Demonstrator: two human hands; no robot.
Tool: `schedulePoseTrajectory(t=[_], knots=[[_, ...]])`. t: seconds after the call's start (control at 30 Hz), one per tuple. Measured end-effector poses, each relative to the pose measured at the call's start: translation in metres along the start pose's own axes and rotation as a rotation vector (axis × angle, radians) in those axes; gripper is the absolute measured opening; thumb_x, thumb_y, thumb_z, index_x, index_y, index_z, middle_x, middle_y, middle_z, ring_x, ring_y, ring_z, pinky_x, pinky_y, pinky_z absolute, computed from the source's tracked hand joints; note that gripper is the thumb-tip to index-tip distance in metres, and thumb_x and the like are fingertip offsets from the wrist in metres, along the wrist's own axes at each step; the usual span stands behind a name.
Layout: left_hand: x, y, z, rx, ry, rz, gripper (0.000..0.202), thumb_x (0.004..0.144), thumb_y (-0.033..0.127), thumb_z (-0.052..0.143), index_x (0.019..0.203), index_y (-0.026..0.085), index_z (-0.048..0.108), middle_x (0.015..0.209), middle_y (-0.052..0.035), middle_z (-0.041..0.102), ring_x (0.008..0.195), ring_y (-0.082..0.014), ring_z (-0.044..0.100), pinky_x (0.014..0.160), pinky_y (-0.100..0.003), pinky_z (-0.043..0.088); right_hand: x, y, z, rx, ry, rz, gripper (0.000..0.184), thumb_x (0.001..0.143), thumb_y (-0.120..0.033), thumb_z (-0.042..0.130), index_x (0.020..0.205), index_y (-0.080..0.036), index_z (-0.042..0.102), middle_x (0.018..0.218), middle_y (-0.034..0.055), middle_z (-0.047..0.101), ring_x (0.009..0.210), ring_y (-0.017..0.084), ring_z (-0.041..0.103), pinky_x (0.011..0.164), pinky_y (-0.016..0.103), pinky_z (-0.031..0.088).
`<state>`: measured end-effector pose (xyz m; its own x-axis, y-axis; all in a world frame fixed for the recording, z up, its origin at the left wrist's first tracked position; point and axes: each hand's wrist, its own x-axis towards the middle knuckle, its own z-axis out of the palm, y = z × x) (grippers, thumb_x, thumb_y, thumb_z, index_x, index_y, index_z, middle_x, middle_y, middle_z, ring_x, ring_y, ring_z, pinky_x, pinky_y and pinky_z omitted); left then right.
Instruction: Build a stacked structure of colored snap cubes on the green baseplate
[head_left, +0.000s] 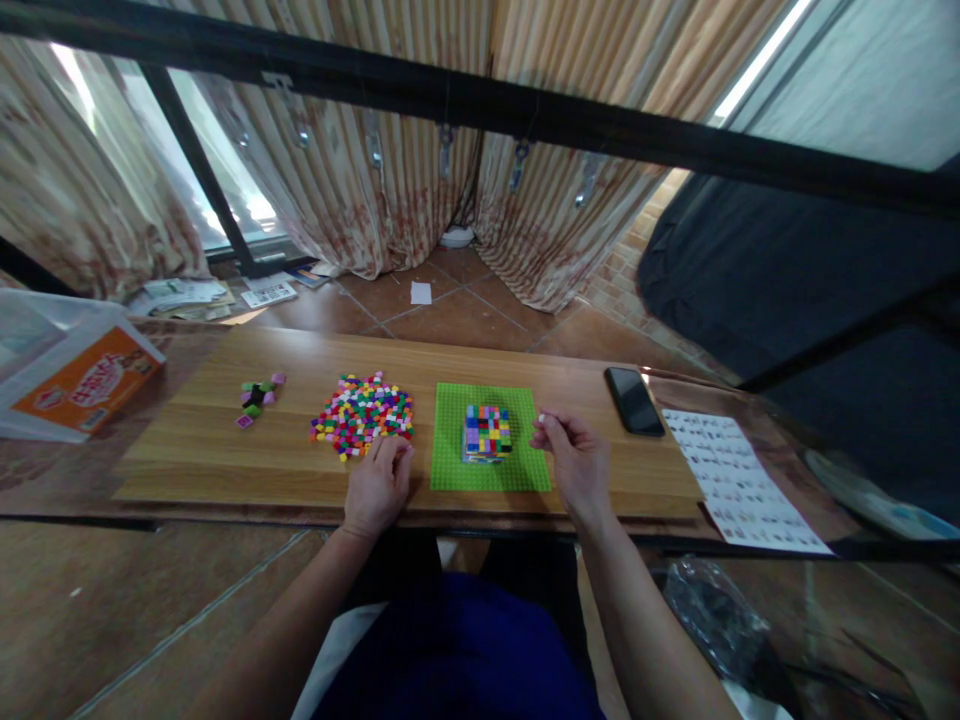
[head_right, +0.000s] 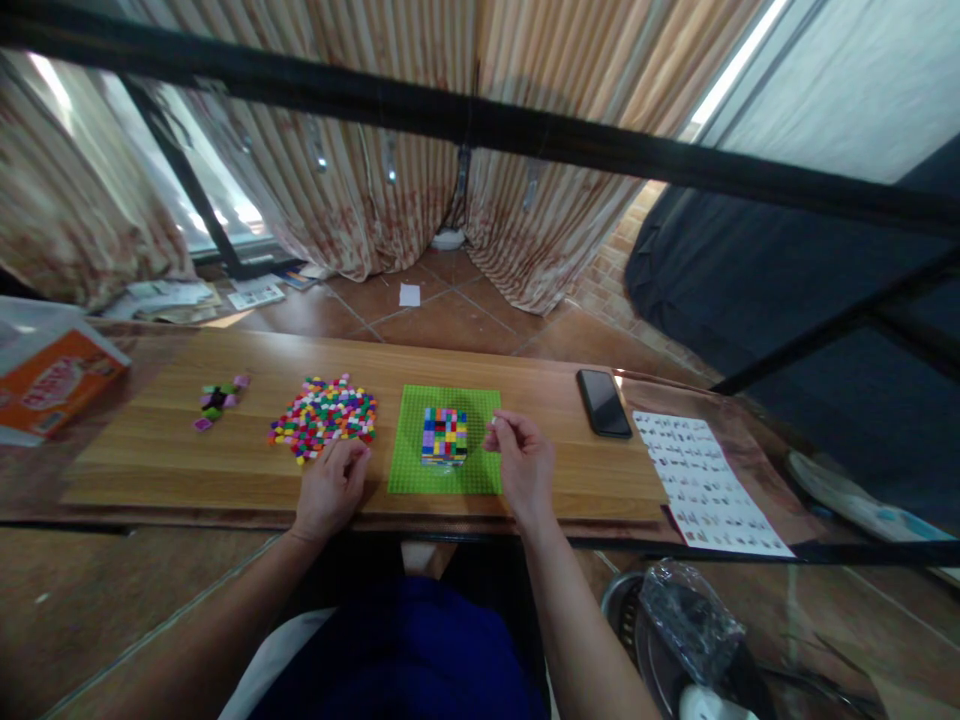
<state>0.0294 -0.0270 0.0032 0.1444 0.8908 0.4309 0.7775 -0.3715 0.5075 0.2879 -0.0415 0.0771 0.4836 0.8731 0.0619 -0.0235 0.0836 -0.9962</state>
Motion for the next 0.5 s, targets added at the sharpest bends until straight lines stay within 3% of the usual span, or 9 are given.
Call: schedulePoseTrajectory(t=[0.2, 0.5], knots=[[0.001, 0.002, -0.001, 0.005, -0.011, -0.010, 0.018, 0.094, 0.031, 0.042, 0.087, 0.021, 0.056, 0.087, -0.0048, 0.062, 0.081, -0.0190, 0.059, 0.070, -0.030, 0.046, 0.012, 0.011, 0.008, -0.078, -0.050, -0.034, 0.024, 0.074, -0.040, 0.066, 0.080, -0.018, 0.066, 0.069, 0.0016, 0.068, 0.057, 0.013, 0.060, 0.056, 0.028, 0.052], [0.001, 0.001, -0.001, 0.013, -0.001, -0.007, 0.017, 0.094, 0.030, 0.043, 0.088, 0.021, 0.056, 0.087, -0.0044, 0.063, 0.080, -0.0182, 0.060, 0.070, -0.029, 0.045, 0.031, 0.025, 0.024, -0.121, -0.119, -0.098, 0.024, 0.072, -0.041, 0.066, 0.078, -0.018, 0.070, 0.079, 0.0031, 0.070, 0.077, 0.017, 0.061, 0.068, 0.029, 0.048]])
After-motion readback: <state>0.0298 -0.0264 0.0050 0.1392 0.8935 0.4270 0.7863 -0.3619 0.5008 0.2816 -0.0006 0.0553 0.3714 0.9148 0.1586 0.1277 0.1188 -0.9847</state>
